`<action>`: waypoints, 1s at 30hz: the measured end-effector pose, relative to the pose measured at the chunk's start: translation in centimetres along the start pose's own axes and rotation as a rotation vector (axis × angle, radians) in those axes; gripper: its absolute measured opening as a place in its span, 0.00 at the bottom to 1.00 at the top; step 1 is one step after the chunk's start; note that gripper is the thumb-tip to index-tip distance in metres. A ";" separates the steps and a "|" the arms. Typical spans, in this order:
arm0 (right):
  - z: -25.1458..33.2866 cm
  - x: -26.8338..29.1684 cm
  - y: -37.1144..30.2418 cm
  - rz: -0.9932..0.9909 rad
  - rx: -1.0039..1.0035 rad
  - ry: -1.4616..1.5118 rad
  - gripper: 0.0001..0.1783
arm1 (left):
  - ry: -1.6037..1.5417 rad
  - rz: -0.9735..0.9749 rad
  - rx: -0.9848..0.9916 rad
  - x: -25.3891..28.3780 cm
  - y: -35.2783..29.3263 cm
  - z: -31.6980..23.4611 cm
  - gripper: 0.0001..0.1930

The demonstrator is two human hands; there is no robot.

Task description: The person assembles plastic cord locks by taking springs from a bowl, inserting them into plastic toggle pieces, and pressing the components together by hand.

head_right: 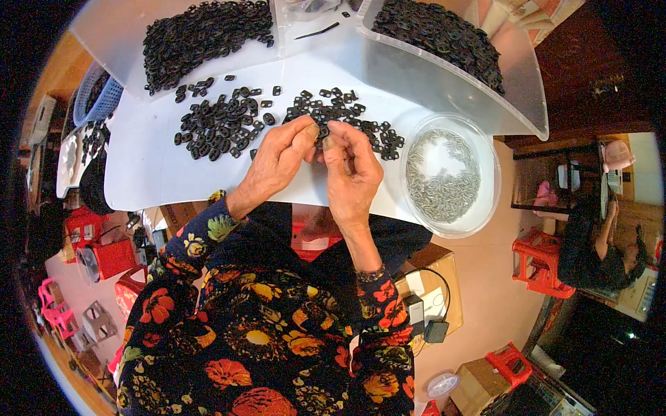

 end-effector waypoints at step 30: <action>0.6 0.4 1.2 0.339 0.102 0.017 0.18 | -0.066 0.182 -0.052 -1.1 0.5 0.2 0.17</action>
Point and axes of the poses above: each hand's wrist, its own y-axis towards the middle knuckle, its own x-axis out of the back of the hand, z = x × y, the point moved 8 cm from there along y, towards the middle knuckle, and after that the axes turned 15 degrees about z, right-handed, at the moved point
